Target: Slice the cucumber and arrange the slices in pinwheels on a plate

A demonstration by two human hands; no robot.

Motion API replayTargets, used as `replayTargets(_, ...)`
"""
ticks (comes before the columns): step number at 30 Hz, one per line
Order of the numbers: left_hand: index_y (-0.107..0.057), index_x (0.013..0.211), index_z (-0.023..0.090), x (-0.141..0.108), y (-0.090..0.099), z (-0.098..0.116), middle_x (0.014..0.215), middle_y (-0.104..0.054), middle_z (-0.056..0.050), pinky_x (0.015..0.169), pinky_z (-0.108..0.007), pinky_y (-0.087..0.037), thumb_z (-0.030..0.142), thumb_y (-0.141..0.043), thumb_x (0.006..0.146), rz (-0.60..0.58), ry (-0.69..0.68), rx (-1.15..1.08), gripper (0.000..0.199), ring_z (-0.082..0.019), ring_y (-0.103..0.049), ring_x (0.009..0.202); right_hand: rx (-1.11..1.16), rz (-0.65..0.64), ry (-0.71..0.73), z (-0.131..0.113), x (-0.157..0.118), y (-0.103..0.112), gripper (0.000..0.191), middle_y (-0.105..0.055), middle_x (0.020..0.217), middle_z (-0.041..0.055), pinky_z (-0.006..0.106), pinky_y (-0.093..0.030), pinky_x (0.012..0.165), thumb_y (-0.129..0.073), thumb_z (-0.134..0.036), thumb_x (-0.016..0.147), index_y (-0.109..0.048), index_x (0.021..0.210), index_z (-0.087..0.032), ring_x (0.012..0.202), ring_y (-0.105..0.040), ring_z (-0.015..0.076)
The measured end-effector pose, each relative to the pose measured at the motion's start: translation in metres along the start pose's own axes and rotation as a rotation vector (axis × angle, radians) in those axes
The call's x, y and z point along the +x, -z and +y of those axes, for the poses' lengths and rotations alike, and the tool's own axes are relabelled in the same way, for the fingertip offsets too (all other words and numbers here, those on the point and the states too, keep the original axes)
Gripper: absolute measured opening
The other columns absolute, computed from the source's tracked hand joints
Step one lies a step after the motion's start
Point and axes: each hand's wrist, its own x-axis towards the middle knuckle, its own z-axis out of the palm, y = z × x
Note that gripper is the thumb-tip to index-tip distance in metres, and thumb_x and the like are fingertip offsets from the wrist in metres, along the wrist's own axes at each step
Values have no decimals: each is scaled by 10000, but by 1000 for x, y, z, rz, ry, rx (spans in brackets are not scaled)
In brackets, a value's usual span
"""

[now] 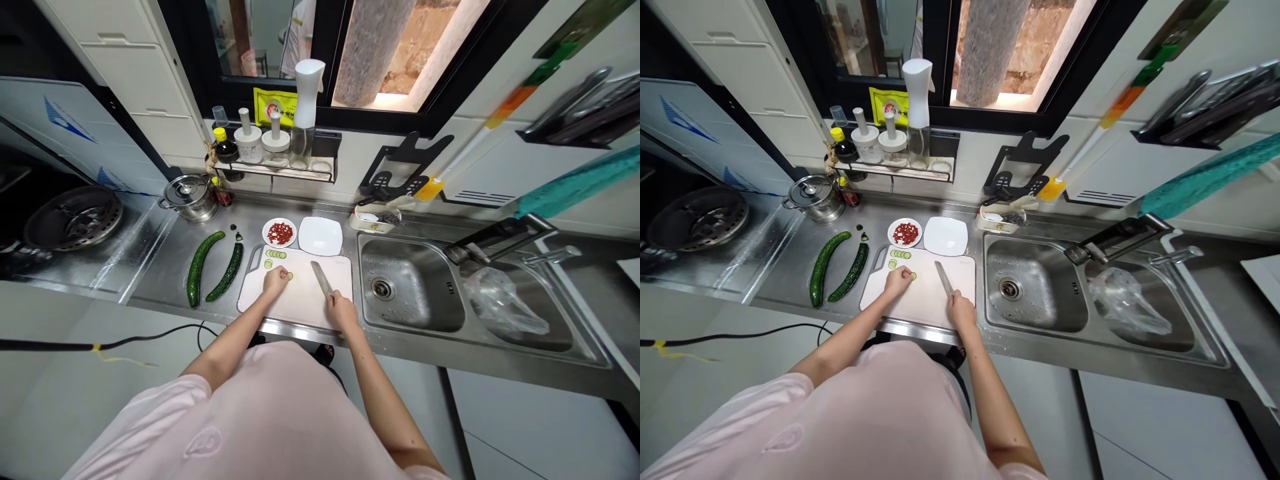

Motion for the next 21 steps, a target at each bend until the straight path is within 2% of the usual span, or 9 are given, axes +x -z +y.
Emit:
replayTargets(6,-609,933,224,-1,-2,-2,728,-648,6,646,-224,-369,277,-585,775,38,-25,74,168,-138,-584,710,1,21,17,0,-1,-4,345,-651,975,126,305,-408,743,-262,-379,970,-504,1112,-179,909,-621,230)
replayTargets(13,-591,911,213,3,2,-7,724,-642,-1,660,-233,-379,288,-592,766,41,-50,65,163,-152,-591,725,-28,36,66,2,-1,-4,312,-661,948,116,288,-400,717,-273,-321,963,-506,1112,-177,893,-627,226)
replayTargets(21,-592,890,203,7,3,-10,722,-638,-13,673,-244,-386,285,-580,774,68,-44,87,142,-165,-600,749,-48,-16,152,1,-12,5,313,-659,975,114,271,-383,702,-280,-357,972,-514,1100,-193,917,-622,221)
